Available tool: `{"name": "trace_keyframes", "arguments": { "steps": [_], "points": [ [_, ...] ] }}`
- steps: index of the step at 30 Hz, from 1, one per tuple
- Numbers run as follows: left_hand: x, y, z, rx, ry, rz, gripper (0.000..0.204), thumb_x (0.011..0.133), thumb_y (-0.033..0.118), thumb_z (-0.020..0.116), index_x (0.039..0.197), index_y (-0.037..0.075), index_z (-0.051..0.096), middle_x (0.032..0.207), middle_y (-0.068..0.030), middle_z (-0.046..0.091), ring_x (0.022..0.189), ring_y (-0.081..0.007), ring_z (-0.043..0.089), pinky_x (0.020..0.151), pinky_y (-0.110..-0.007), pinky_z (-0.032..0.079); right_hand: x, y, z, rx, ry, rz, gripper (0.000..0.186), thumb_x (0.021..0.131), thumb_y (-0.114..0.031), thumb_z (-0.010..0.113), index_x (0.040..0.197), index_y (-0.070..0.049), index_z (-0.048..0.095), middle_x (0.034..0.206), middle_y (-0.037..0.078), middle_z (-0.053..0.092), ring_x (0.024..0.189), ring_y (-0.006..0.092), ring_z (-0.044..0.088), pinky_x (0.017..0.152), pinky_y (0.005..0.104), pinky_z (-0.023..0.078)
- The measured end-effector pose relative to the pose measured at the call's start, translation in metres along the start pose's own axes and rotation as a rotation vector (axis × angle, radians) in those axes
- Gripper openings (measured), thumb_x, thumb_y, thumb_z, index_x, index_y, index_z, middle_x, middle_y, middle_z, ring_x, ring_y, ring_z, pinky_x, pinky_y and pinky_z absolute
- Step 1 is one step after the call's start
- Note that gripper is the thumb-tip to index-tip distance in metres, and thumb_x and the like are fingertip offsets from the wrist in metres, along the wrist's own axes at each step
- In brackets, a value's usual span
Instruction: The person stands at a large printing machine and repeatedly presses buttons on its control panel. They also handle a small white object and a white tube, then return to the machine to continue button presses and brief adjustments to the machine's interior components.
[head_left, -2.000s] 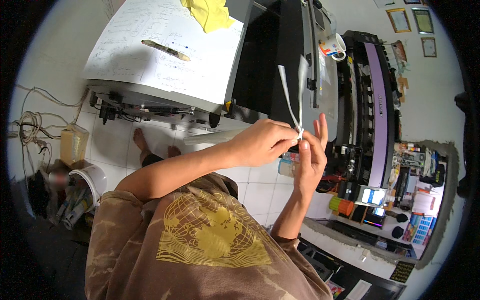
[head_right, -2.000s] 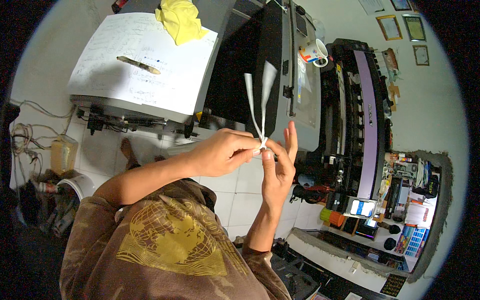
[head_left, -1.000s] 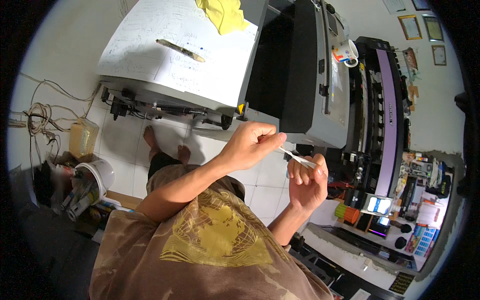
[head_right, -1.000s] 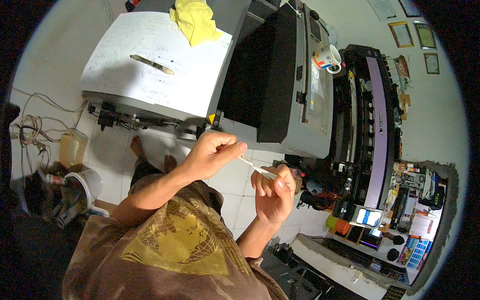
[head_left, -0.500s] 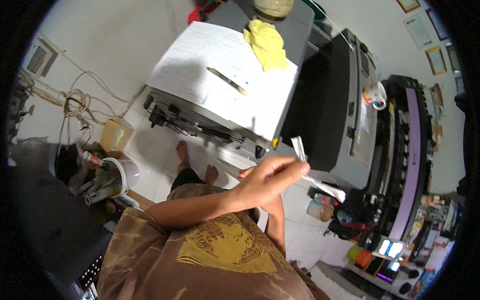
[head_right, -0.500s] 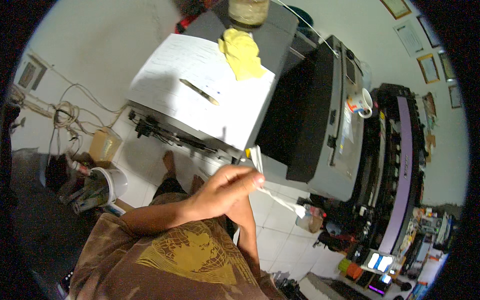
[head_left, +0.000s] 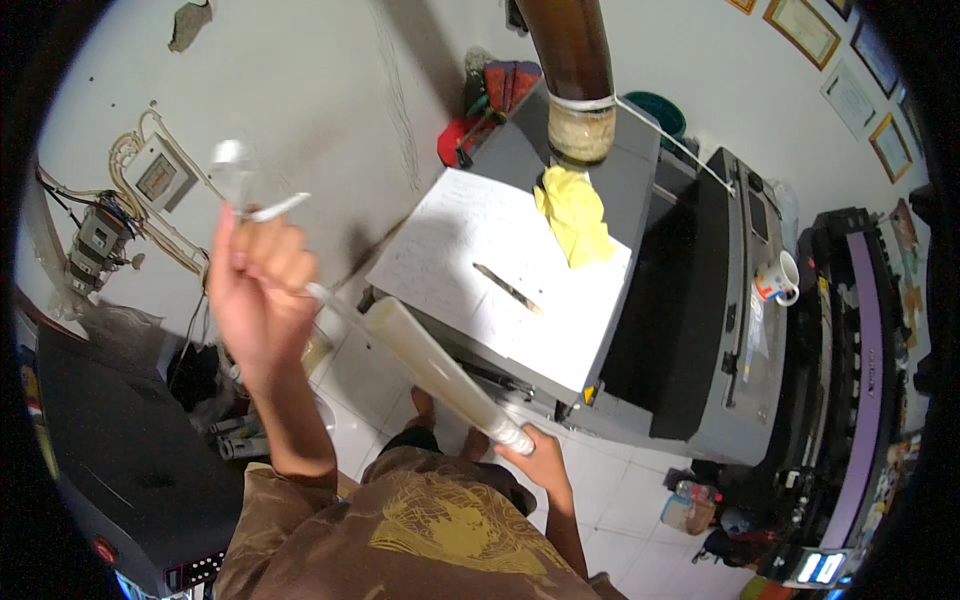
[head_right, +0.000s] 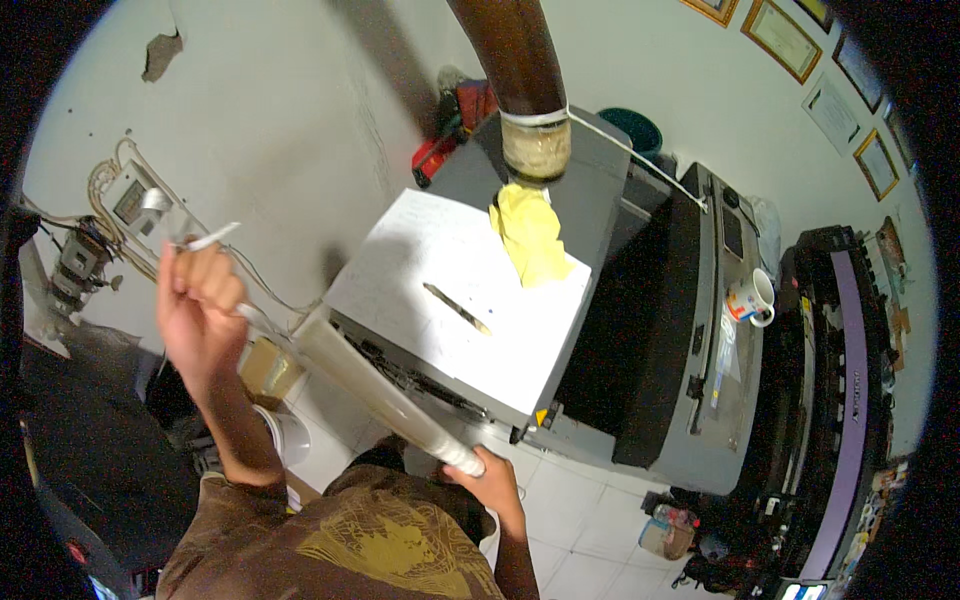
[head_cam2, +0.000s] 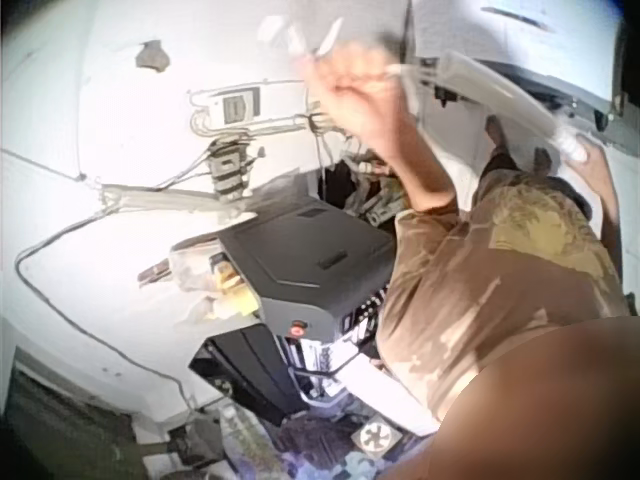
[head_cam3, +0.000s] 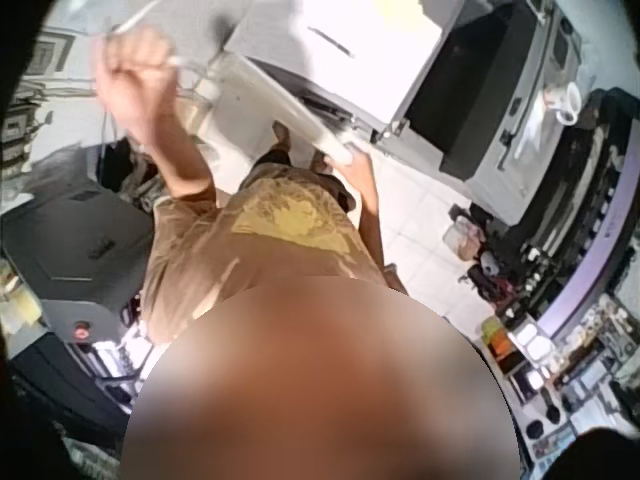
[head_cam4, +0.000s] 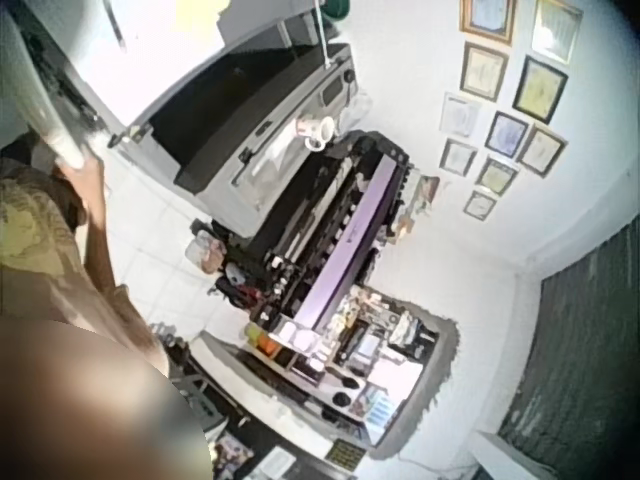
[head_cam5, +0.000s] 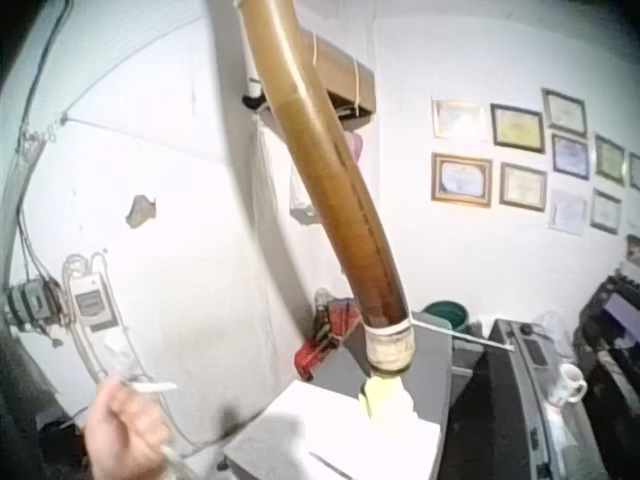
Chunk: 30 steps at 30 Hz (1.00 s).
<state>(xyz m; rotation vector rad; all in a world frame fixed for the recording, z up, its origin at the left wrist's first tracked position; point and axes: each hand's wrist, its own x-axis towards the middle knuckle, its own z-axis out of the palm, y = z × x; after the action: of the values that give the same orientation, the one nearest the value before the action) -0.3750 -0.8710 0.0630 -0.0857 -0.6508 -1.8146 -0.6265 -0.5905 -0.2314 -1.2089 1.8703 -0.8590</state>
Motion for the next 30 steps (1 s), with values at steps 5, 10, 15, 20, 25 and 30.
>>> {"name": "trace_keyframes", "arguments": {
  "steps": [5, 10, 15, 20, 25, 30],
  "points": [
    [0.018, 0.101, -0.033, 0.089, -0.036, 0.181, 0.044, 0.115, 0.031, 0.043, 0.076, 0.012, 0.037, 0.071, 0.0016, 0.029, 0.063, -0.0113, 0.026, 0.057, -0.029, 0.025, 0.0, -0.016, -0.005, 0.181, -0.149, -0.016, 0.054, 0.08, -0.046, 0.092, 0.1, 0.0, 0.072, 0.078, 0.01, 0.071, 0.069, 0.0139, 0.062, 0.064, 0.0332, 0.051],
    [0.019, 0.138, -0.093, 0.174, 0.165, 0.459, 0.037, 0.111, 0.04, 0.053, 0.107, 0.004, 0.057, 0.101, -0.0088, 0.057, 0.092, -0.0198, 0.056, 0.081, -0.034, 0.048, 0.026, -0.076, -0.006, 0.085, -0.224, -0.072, 0.054, 0.084, -0.047, 0.089, 0.101, 0.0, 0.07, 0.078, 0.013, 0.069, 0.067, 0.0147, 0.057, 0.066, 0.034, 0.051],
    [0.042, 0.09, -0.165, 0.115, -0.129, 0.059, 0.088, 0.103, 0.064, 0.053, 0.162, 0.003, 0.032, 0.159, -0.0189, 0.047, 0.142, -0.034, 0.05, 0.117, -0.049, 0.042, 0.071, -0.169, -0.013, 0.205, -0.337, -0.136, 0.049, 0.09, -0.025, 0.087, 0.128, 0.0, 0.066, 0.105, 0.007, 0.072, 0.098, 0.0114, 0.062, 0.087, 0.0305, 0.052],
    [0.087, 0.064, -0.244, 0.465, 0.002, -0.252, 0.047, 0.1, 0.035, 0.071, 0.13, 0.0, 0.061, 0.121, -0.0122, 0.065, 0.099, -0.0209, 0.066, 0.086, -0.036, 0.054, 0.148, -0.259, 0.008, 0.267, -0.276, -0.13, 0.054, 0.093, -0.032, 0.079, 0.131, 0.003, 0.064, 0.117, 0.012, 0.068, 0.101, 0.0246, 0.064, 0.089, 0.0339, 0.053],
    [0.139, 0.153, -0.362, -0.246, -0.069, 0.115, 0.014, 0.103, 0.017, 0.062, 0.105, 0.003, 0.063, 0.091, -0.0062, 0.06, 0.072, -0.0147, 0.057, 0.059, -0.027, 0.05, 0.219, -0.327, -0.003, 0.547, -0.201, -0.041, 0.034, 0.097, -0.018, 0.076, 0.121, 0.003, 0.064, 0.093, 0.005, 0.069, 0.077, 0.0116, 0.066, 0.071, 0.0297, 0.055],
    [0.165, 0.181, -0.395, -0.081, 0.309, 0.011, 0.052, 0.103, 0.04, 0.054, 0.136, -0.001, 0.057, 0.126, -0.0174, 0.063, 0.107, -0.0276, 0.063, 0.091, -0.041, 0.053, 0.282, -0.423, -0.018, 0.484, -0.179, -0.194, 0.041, 0.099, -0.027, 0.075, 0.123, 0.002, 0.06, 0.091, 0.008, 0.066, 0.075, 0.0143, 0.063, 0.069, 0.0308, 0.053]
  ]
}}
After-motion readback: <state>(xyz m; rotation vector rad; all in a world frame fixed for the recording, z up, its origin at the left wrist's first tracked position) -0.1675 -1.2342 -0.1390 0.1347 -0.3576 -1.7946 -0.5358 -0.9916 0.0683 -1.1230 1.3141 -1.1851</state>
